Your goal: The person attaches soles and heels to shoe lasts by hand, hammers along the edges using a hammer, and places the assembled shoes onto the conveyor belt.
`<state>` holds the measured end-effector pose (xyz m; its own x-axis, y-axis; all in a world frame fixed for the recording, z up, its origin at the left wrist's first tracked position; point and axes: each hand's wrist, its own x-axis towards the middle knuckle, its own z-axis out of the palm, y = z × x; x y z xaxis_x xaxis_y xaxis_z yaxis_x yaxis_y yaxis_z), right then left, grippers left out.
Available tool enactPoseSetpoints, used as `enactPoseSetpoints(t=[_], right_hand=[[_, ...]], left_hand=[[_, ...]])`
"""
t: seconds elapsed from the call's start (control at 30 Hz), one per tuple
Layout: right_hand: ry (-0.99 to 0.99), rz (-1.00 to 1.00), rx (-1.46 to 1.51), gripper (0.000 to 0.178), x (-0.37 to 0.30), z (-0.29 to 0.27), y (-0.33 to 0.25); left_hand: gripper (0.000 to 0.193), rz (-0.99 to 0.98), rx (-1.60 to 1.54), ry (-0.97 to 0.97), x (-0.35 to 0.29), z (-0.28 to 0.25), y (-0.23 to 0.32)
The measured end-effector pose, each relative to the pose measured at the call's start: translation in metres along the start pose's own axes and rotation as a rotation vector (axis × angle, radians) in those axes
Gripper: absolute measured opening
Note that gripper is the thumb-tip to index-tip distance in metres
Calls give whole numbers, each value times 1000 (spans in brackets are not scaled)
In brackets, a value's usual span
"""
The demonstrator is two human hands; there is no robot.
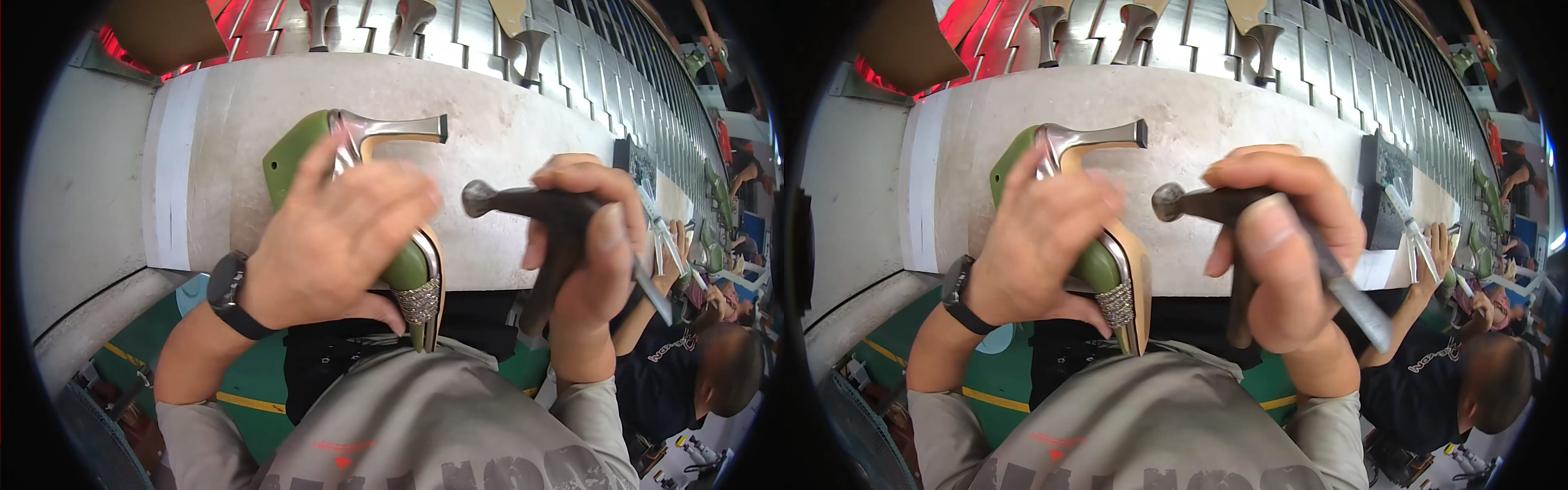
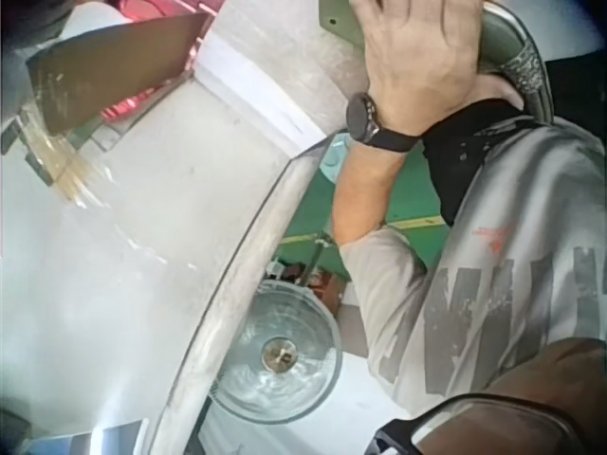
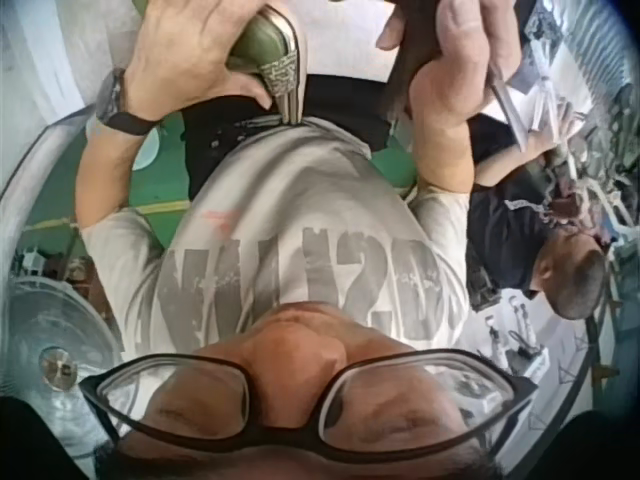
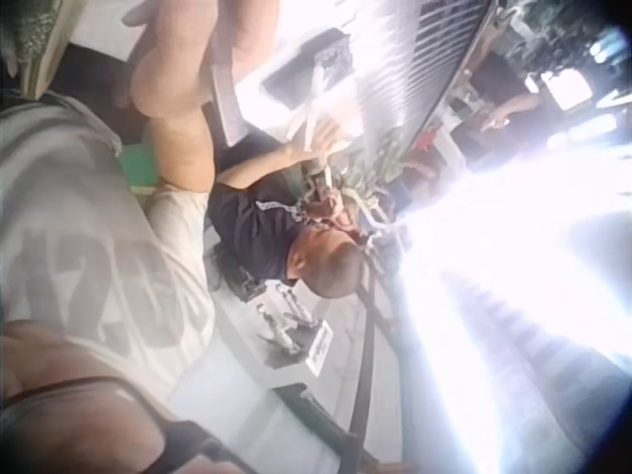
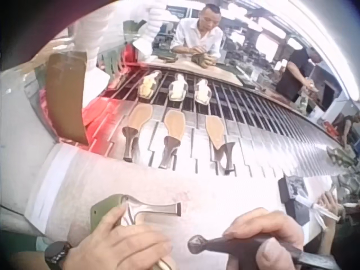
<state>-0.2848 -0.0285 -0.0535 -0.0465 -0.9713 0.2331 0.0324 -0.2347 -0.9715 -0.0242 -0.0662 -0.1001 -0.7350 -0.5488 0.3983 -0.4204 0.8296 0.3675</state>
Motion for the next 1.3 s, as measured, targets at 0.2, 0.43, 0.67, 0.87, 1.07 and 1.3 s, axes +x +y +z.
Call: enactPoseSetpoints(t=[0.2,0.43,0.67,0.87,1.07,1.3], right_hand=[[-32,279,26,45,29,19,-9],[-34,579,-77,42,73,53,9],[46,475,-92,44,68,66,17],[-364,395,-263,42,118,73,10],[-115,549,-105,41,88,61,15],[-291,495,-104,37,95,52,11]], left_hand=[[156,-382,-31,20,-25,-6,-24],[157,-385,-46,23,-22,1,-29],[152,-397,-92,12,-22,2,-31],[152,-397,-94,3,-20,-1,-34],[152,-414,-105,18,-23,0,-35],[150,-407,-108,22,-22,-2,-32]])
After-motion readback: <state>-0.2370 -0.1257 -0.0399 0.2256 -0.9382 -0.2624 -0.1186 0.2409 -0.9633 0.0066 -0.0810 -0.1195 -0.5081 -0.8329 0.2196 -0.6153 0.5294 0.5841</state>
